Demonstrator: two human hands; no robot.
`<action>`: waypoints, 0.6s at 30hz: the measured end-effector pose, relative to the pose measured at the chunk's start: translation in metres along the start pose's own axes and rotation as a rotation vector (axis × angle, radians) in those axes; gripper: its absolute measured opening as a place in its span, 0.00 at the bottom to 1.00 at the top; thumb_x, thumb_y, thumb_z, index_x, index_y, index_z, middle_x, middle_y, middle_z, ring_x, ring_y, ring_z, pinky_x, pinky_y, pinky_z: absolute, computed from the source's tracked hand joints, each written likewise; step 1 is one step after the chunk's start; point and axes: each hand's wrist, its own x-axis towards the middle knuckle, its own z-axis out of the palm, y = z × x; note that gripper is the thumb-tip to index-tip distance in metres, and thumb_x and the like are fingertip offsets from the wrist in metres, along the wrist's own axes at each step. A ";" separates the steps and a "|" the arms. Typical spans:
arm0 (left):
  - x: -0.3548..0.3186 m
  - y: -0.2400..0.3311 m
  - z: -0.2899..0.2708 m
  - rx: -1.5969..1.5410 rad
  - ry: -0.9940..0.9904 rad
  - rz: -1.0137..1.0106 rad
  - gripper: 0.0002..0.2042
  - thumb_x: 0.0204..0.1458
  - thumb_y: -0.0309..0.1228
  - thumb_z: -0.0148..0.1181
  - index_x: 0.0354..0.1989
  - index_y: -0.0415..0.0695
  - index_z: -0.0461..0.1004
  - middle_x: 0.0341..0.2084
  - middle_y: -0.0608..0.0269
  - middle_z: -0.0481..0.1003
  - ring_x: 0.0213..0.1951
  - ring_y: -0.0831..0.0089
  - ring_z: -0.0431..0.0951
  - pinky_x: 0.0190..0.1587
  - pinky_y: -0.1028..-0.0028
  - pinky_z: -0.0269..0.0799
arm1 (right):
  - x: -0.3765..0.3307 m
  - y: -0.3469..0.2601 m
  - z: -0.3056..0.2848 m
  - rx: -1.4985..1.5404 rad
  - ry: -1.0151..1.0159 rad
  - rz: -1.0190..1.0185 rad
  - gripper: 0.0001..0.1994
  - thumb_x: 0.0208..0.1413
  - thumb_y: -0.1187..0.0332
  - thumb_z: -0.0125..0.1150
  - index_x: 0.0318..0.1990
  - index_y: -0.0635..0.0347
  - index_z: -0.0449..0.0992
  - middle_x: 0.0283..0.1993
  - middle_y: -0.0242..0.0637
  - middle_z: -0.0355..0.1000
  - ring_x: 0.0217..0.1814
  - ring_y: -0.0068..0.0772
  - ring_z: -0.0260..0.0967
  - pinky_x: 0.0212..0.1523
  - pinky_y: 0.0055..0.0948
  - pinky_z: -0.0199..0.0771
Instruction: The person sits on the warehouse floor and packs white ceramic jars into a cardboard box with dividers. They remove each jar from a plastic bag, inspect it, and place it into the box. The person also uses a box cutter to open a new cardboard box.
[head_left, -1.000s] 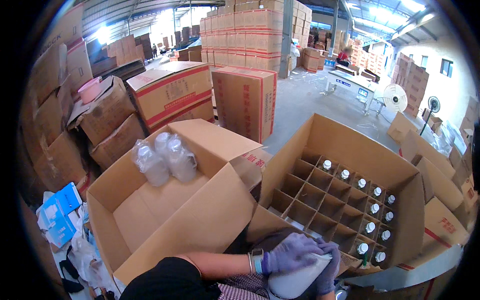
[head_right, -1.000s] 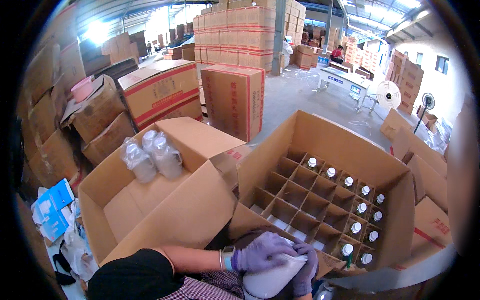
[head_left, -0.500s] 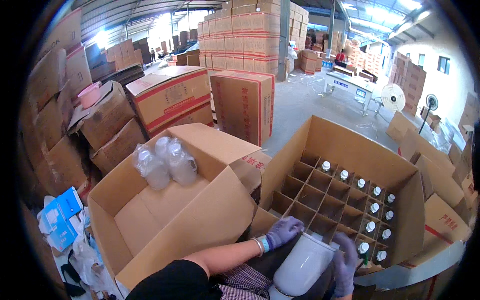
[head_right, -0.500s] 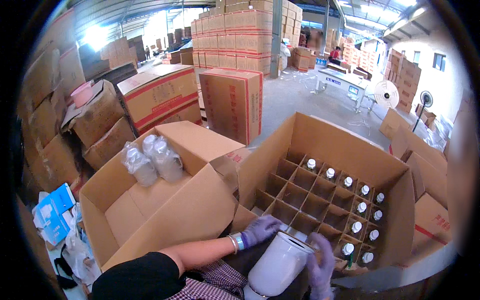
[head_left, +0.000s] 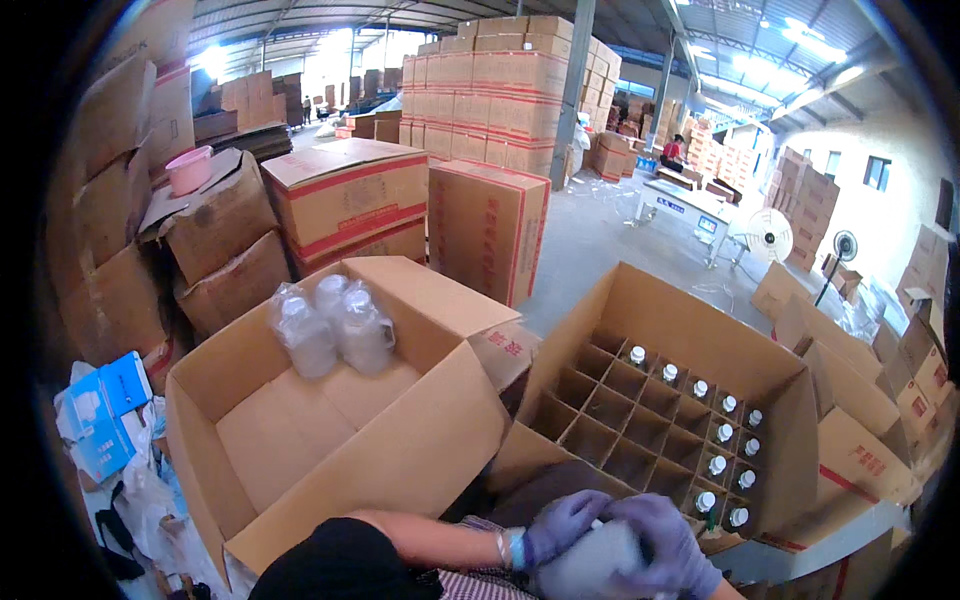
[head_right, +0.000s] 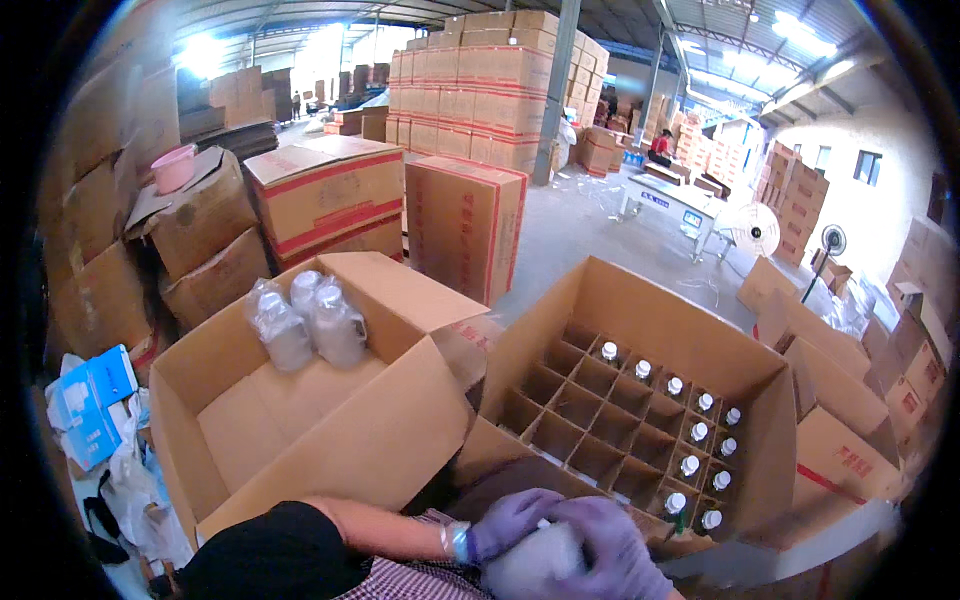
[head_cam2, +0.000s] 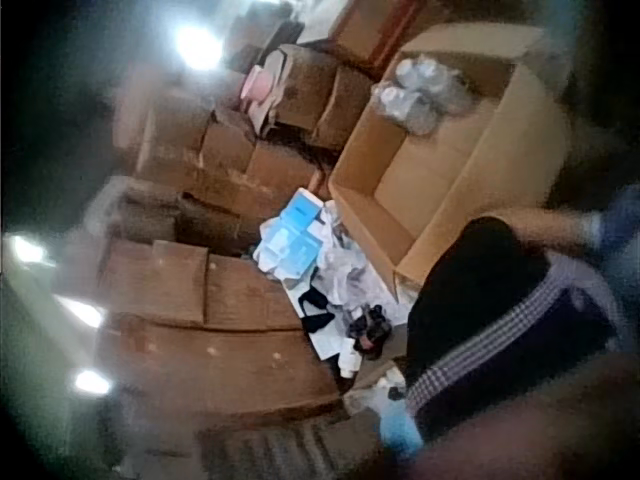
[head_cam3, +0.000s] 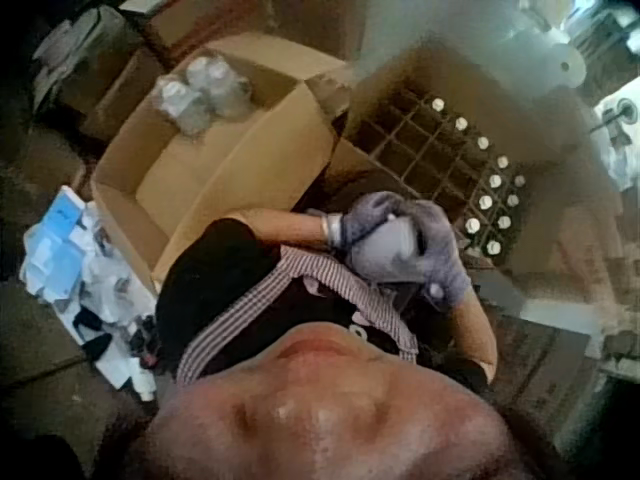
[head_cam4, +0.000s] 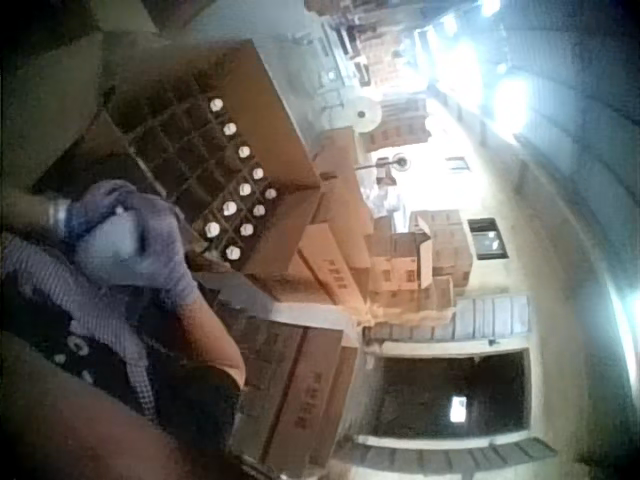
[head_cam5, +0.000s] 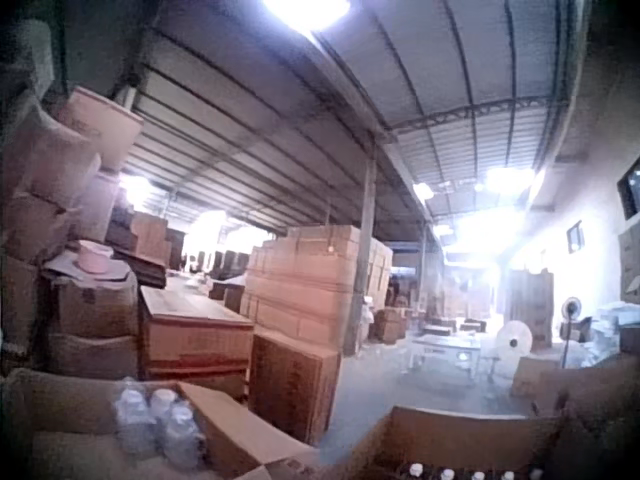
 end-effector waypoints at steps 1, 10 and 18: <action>-0.008 -0.015 0.018 0.132 -0.005 0.077 0.32 0.64 0.42 0.55 0.71 0.39 0.55 0.66 0.51 0.64 0.66 0.63 0.65 0.68 0.65 0.59 | -0.036 0.045 0.018 0.141 0.148 0.352 0.25 0.49 0.62 0.68 0.55 0.59 0.75 0.51 0.46 0.74 0.52 0.47 0.73 0.55 0.38 0.73; -0.019 0.021 -0.052 -0.107 -0.779 0.038 0.40 0.48 0.33 0.70 0.71 0.42 0.59 0.60 0.62 0.73 0.59 0.74 0.71 0.64 0.70 0.64 | 0.007 -0.027 0.003 -0.244 -0.215 -0.279 0.24 0.51 0.67 0.59 0.57 0.61 0.71 0.58 0.51 0.68 0.60 0.55 0.66 0.60 0.41 0.68; -0.067 0.017 0.048 0.355 -0.215 0.115 0.52 0.47 0.41 0.70 0.77 0.46 0.40 0.65 0.35 0.62 0.66 0.47 0.64 0.68 0.63 0.58 | -0.075 0.098 0.046 0.660 0.242 0.756 0.26 0.51 0.62 0.65 0.57 0.61 0.71 0.54 0.44 0.67 0.60 0.40 0.66 0.59 0.36 0.69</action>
